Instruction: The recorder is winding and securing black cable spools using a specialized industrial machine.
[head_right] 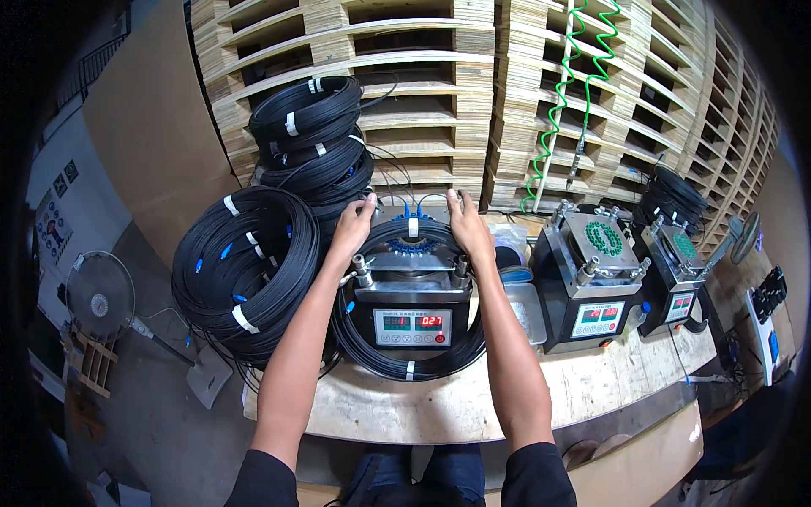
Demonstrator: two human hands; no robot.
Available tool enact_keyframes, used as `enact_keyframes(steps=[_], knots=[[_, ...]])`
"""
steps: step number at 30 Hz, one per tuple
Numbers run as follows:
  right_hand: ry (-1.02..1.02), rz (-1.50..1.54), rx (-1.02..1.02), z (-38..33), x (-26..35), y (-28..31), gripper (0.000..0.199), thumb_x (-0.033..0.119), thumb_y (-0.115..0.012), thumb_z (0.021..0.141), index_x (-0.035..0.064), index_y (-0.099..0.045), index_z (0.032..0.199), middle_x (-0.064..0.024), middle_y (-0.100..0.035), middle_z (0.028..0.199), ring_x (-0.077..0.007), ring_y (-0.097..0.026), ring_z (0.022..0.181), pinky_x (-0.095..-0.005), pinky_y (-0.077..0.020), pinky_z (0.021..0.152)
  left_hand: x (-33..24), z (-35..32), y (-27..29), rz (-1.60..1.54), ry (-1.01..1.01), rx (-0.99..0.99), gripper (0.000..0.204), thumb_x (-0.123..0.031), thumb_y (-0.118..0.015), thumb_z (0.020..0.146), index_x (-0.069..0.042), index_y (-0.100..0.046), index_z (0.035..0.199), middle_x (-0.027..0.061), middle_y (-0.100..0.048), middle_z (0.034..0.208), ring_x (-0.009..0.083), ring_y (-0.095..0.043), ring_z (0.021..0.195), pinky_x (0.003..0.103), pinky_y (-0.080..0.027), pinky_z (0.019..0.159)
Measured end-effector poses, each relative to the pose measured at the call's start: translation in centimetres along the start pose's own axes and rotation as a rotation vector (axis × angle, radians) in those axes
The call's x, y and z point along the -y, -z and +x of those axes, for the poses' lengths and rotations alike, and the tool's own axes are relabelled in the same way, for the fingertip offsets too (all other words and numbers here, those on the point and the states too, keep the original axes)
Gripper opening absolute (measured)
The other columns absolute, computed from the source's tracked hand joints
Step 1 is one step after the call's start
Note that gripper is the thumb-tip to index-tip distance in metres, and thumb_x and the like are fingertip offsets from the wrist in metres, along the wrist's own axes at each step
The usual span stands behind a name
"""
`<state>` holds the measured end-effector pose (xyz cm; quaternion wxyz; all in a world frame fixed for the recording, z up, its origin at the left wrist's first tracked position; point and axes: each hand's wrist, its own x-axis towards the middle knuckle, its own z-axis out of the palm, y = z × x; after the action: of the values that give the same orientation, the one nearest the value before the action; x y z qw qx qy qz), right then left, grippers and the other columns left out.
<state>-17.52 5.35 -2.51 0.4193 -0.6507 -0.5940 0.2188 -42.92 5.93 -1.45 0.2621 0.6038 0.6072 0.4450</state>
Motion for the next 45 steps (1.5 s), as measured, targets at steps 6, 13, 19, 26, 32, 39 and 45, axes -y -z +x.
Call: enact_keyframes(steps=[6,13,19,26,32,39,45], knots=[[-0.006,-0.021,-0.024,-0.2,0.0,0.3,0.078,0.073,-0.030,0.098,0.0187,-0.039,0.154,-0.0239,-0.056,0.142,-0.0427,-0.051,0.134,-0.0518,-0.0379,0.111,1.1,1.0,-0.6,-0.073,0.024,0.032,0.082,-0.066,-0.049,0.097,0.006,-0.055,0.135,0.0315,-0.057,0.136,0.0424,-0.054,0.129,0.044,-0.041,0.109],[-0.071,-0.081,0.003,-1.2,1.4,0.8,0.076,0.072,-0.029,0.099,0.0205,-0.040,0.154,-0.0240,-0.058,0.140,-0.0433,-0.052,0.133,-0.0522,-0.0382,0.111,0.6,0.4,-0.2,-0.008,-0.006,0.011,0.084,-0.069,-0.044,0.097,0.005,-0.055,0.134,0.0321,-0.057,0.135,0.0436,-0.054,0.129,0.046,-0.041,0.109],[0.006,-0.033,0.003,0.3,-0.7,0.3,0.076,0.070,-0.029,0.100,0.0179,-0.041,0.153,-0.0253,-0.058,0.139,-0.0436,-0.052,0.133,-0.0517,-0.0387,0.110,-0.1,0.2,-0.5,0.001,0.011,0.004,0.083,-0.070,-0.043,0.097,0.004,-0.055,0.134,0.0313,-0.057,0.135,0.0442,-0.054,0.128,0.047,-0.041,0.108],[0.048,-0.006,-0.044,-0.2,-0.4,0.0,0.075,0.068,-0.029,0.101,0.0158,-0.041,0.153,-0.0261,-0.058,0.138,-0.0438,-0.053,0.131,-0.0509,-0.0401,0.109,0.8,0.6,-0.3,-0.005,-0.015,-0.002,0.082,-0.068,-0.042,0.098,0.004,-0.055,0.134,0.0310,-0.057,0.135,0.0443,-0.054,0.128,0.047,-0.042,0.108],[-0.012,-0.044,-0.024,-0.8,0.5,0.8,0.076,0.070,-0.029,0.100,0.0172,-0.042,0.153,-0.0262,-0.059,0.137,-0.0440,-0.053,0.131,-0.0521,-0.0402,0.109,1.0,0.9,-0.7,-0.062,-0.010,0.046,0.082,-0.068,-0.040,0.099,0.006,-0.058,0.130,0.0323,-0.059,0.131,0.0446,-0.056,0.125,0.046,-0.042,0.107],[-0.061,-0.080,-0.029,-0.8,0.6,1.0,0.078,0.074,-0.031,0.097,0.0203,-0.042,0.152,-0.0256,-0.058,0.139,-0.0440,-0.052,0.132,-0.0549,-0.0395,0.109,-0.2,0.2,-0.4,-0.033,0.001,0.047,0.081,-0.067,-0.040,0.099,0.006,-0.060,0.126,0.0323,-0.063,0.124,0.0444,-0.059,0.121,0.046,-0.044,0.104],[-0.025,-0.041,-0.045,-1.1,1.1,0.8,0.077,0.073,-0.030,0.098,0.0197,-0.043,0.152,-0.0253,-0.060,0.136,-0.0443,-0.054,0.130,-0.0534,-0.0400,0.108,0.0,-0.2,-0.2,-0.023,-0.027,-0.018,0.077,-0.065,-0.040,0.101,0.005,-0.063,0.123,0.0304,-0.066,0.120,0.0446,-0.061,0.118,0.046,-0.045,0.102]])
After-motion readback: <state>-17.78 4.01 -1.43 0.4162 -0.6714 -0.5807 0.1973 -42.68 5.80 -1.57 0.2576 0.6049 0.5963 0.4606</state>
